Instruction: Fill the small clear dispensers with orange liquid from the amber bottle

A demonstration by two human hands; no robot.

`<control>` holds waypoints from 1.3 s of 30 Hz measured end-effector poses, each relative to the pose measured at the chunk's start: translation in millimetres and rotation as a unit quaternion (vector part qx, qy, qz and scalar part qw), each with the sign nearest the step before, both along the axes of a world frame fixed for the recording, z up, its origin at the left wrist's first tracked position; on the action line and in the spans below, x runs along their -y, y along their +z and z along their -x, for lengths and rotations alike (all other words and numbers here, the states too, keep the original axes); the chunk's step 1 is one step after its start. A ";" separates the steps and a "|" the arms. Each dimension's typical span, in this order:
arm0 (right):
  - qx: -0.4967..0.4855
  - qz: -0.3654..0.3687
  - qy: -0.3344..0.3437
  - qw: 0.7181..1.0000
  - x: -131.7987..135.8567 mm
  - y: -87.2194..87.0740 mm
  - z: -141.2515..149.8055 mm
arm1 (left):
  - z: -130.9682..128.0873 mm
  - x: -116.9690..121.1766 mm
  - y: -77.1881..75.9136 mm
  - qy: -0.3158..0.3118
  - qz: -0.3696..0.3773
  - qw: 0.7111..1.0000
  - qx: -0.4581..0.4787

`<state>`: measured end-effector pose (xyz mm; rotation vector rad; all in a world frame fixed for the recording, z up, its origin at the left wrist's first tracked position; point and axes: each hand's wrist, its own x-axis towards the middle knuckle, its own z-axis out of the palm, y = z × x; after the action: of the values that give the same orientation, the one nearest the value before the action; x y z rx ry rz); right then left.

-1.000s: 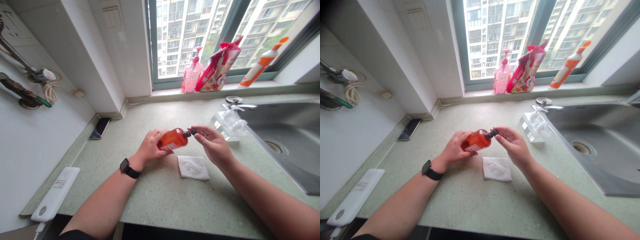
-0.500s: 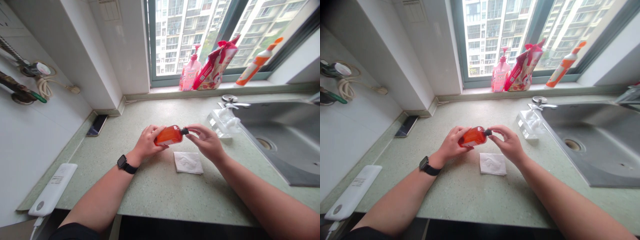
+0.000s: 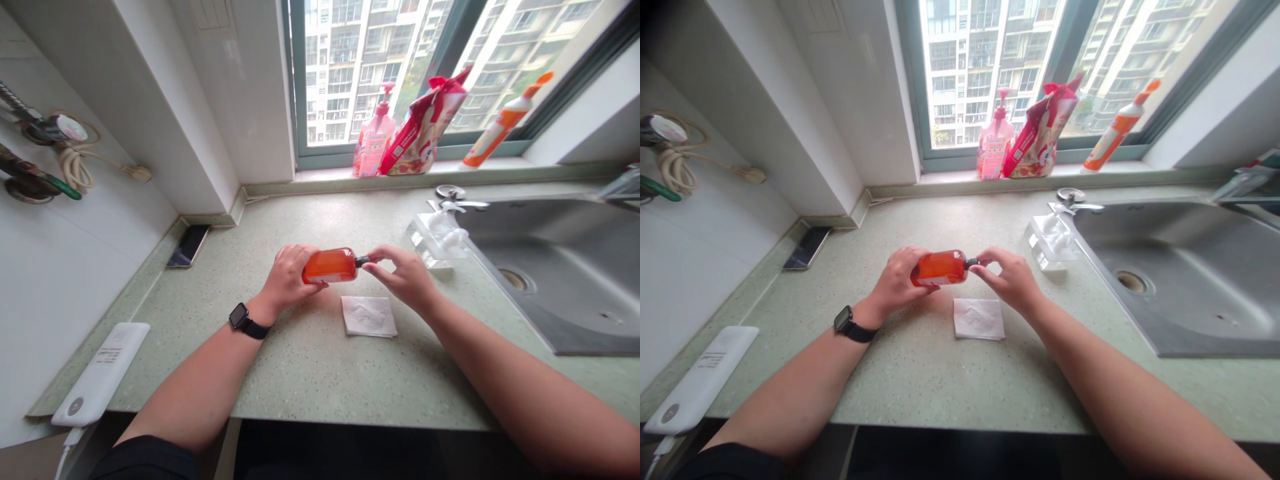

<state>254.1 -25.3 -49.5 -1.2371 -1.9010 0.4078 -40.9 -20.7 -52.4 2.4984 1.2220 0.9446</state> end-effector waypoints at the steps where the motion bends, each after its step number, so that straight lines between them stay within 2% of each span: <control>1: 0.025 0.011 0.003 1.000 -1.0 -1.4 -1.2 | -0.1 0.1 0.1 0.003 0.000 1.000 -0.004; 4: 0.062 0.036 0.013 0.997 -2.1 -4.0 -3.2 | 0.0 -0.3 -0.3 0.013 0.002 1.000 0.000; 9: 0.003 0.003 0.054 0.999 -1.2 -3.4 -3.9 | 0.9 -1.8 -1.2 0.013 0.004 1.000 0.005; 11: 0.040 0.002 0.066 0.997 -1.8 -3.5 -5.5 | 1.4 -2.5 -1.7 0.011 0.003 1.000 0.008; 14: 0.078 0.022 0.047 0.996 -3.1 -5.6 -8.2 | 2.3 -3.7 -2.7 0.010 0.003 1.000 0.017; 20: 0.027 -0.019 0.093 0.995 -1.2 -8.7 -5.7 | 2.7 -4.4 -3.2 0.008 0.005 1.000 0.016; 25: 0.067 -0.004 0.050 0.997 -2.7 -4.9 -8.6 | 1.7 -2.8 -3.1 -0.010 0.015 1.000 -0.004; 31: 0.040 -0.049 0.087 0.994 -1.2 -4.7 -5.8 | 1.8 -2.5 -2.2 -0.012 0.011 1.000 0.008; 36: 0.073 -0.034 0.046 0.996 -0.9 -6.5 -3.4 | 1.0 -1.5 -0.4 -0.015 0.023 1.000 -0.007; 39: 0.057 -0.059 0.078 0.994 -0.5 -6.5 -4.8 | 0.8 -1.4 -0.7 -0.017 0.021 1.000 0.009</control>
<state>259.0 -24.8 -56.0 -1.0574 -2.0973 0.3061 -41.7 -19.4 -53.0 2.4651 1.1772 0.9210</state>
